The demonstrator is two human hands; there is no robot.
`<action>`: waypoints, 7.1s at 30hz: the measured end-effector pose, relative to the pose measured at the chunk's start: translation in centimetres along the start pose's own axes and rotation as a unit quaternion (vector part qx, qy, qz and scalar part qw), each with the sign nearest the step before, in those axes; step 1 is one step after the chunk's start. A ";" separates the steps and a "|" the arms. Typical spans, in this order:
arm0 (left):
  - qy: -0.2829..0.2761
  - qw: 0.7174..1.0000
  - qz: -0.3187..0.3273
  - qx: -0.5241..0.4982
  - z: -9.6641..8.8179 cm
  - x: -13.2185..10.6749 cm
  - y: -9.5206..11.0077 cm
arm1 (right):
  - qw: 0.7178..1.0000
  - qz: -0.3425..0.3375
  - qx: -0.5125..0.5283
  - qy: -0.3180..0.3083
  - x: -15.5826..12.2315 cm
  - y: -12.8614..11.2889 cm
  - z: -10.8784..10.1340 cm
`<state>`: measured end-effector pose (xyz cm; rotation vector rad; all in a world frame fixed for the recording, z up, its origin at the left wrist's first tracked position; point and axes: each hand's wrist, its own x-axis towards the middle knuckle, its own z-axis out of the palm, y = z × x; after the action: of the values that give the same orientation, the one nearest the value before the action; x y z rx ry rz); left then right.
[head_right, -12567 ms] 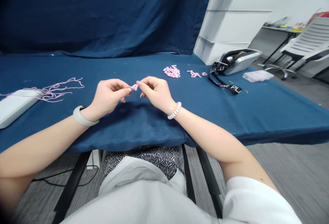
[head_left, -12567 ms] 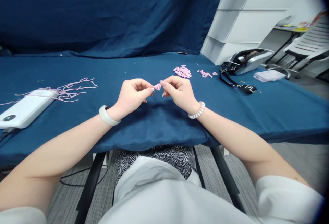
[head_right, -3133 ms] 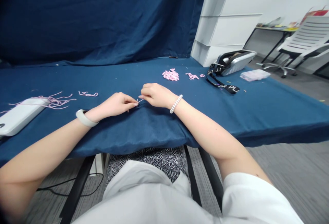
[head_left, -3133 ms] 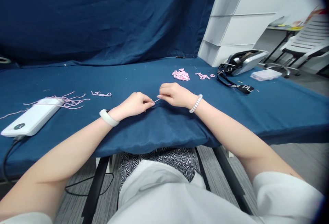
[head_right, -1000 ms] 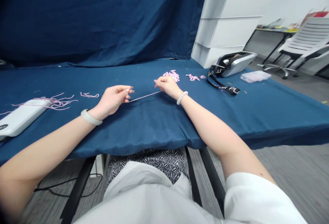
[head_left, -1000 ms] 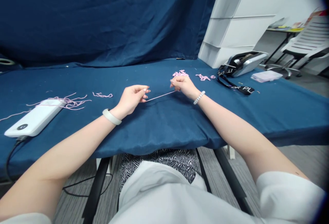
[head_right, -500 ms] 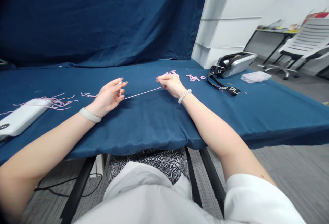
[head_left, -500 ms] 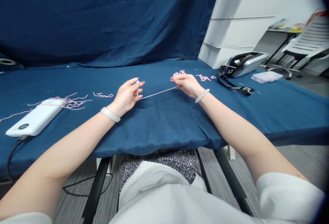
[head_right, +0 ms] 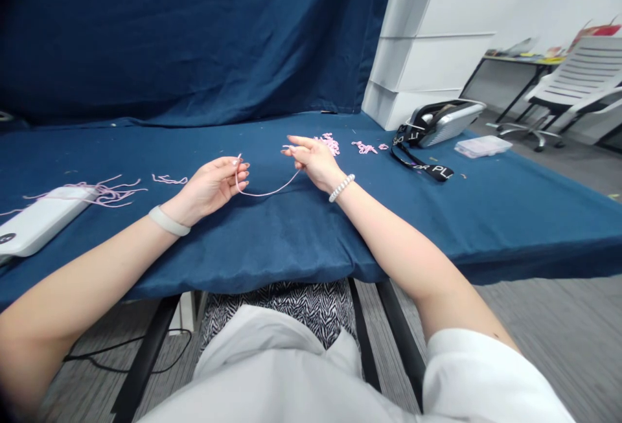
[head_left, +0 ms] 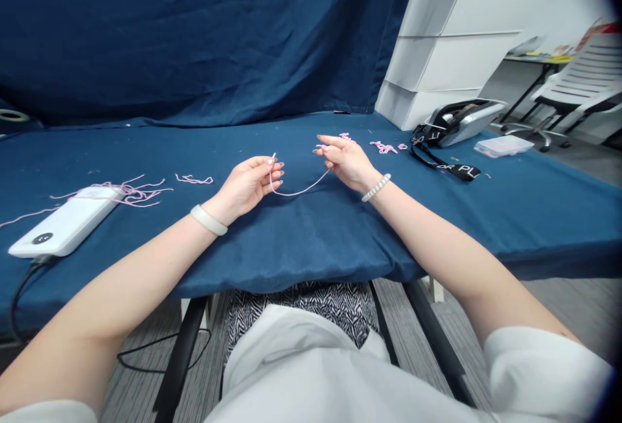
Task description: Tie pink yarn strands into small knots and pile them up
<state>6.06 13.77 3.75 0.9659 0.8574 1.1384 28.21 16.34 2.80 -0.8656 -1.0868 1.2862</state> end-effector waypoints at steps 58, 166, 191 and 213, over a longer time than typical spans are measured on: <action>-0.124 0.990 0.060 0.037 1.0 -1.5 -1.4 | 0.971 0.136 0.113 -0.158 -6.3 0.3 5.8; -0.150 0.984 0.057 0.071 0.5 -1.2 0.1 | 0.863 -0.111 -0.467 -0.157 -3.0 0.3 1.7; -0.200 0.969 -0.019 0.145 0.8 -1.9 0.1 | 0.816 -0.363 -0.404 -0.201 -4.5 -0.9 2.3; -0.265 0.956 -0.105 0.065 0.8 -2.4 0.4 | 0.864 -0.357 -0.317 -0.162 -5.4 -0.7 3.3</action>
<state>6.17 11.31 4.60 1.1866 0.5812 0.5996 25.48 10.65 3.72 -0.6030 -1.9369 0.4332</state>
